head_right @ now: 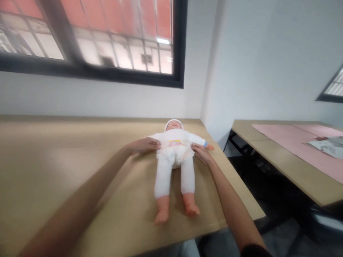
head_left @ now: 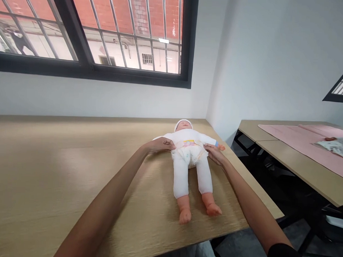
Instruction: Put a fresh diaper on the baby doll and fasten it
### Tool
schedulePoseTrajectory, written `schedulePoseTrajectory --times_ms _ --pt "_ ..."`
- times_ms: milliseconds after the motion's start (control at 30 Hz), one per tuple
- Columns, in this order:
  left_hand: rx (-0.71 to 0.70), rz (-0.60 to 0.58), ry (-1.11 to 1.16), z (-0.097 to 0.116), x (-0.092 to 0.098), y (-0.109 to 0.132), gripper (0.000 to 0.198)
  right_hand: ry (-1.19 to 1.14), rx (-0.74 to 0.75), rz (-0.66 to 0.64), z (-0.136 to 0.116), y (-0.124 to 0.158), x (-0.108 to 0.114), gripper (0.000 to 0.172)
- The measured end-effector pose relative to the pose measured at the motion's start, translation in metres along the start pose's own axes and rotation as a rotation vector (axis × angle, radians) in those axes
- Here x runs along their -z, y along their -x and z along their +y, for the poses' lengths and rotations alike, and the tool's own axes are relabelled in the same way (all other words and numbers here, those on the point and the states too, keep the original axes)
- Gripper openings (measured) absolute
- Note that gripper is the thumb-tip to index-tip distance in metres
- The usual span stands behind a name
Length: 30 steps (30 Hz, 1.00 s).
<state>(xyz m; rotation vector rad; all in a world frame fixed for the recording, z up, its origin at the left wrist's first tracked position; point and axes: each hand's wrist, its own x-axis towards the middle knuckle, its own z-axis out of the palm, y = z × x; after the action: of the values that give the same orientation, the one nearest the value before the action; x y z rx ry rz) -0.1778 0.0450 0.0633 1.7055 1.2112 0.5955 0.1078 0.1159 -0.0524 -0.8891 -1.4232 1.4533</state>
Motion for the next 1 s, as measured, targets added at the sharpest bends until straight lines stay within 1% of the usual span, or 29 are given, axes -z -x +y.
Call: schedulePoseTrajectory --times_ms 67,133,233,267,367,467,567,700,767,867,933,1000 --pt "-0.034 0.003 0.034 -0.005 0.0 -0.001 0.037 0.065 0.021 0.021 0.003 0.0 -0.002 0.039" --pt "-0.08 -0.007 0.079 -0.015 0.0 -0.005 0.038 0.099 0.05 0.083 0.006 0.0 -0.006 0.043" --pt "-0.152 -0.003 0.215 -0.035 -0.001 -0.017 0.034 0.062 0.073 0.172 0.007 0.0 -0.011 0.045" --pt "-0.174 0.011 0.278 -0.042 -0.003 -0.021 0.033 0.04 0.077 0.174 0.007 0.0 -0.012 0.045" --pt "-0.205 0.047 0.413 -0.057 -0.007 -0.031 0.034 -0.005 0.092 0.118 0.008 0.0 -0.013 0.043" --pt "-0.192 0.046 0.407 -0.062 -0.009 -0.036 0.035 -0.023 0.095 0.078 0.009 0.001 -0.014 0.041" --pt "-0.194 0.063 0.375 -0.061 -0.006 -0.036 0.036 -0.03 0.088 0.049 0.008 0.001 -0.016 0.037" --pt "-0.185 0.098 0.334 -0.055 0.0 -0.033 0.041 0.051 0.045 0.032 0.001 0.004 -0.02 0.031" --pt "-0.166 0.121 0.25 -0.048 0.002 -0.029 0.044 0.021 0.055 0.047 -0.004 0.006 -0.021 0.03" --pt "-0.138 0.15 0.095 -0.03 0.0 -0.023 0.045 -0.056 0.105 0.099 -0.013 0.005 -0.024 0.035" --pt "-0.144 0.176 -0.008 -0.018 -0.005 -0.021 0.044 -0.019 0.163 0.105 -0.018 0.004 -0.026 0.039" --pt "-0.156 0.223 -0.124 -0.01 -0.011 -0.022 0.045 0.096 0.218 0.097 -0.022 0.004 -0.029 0.04"
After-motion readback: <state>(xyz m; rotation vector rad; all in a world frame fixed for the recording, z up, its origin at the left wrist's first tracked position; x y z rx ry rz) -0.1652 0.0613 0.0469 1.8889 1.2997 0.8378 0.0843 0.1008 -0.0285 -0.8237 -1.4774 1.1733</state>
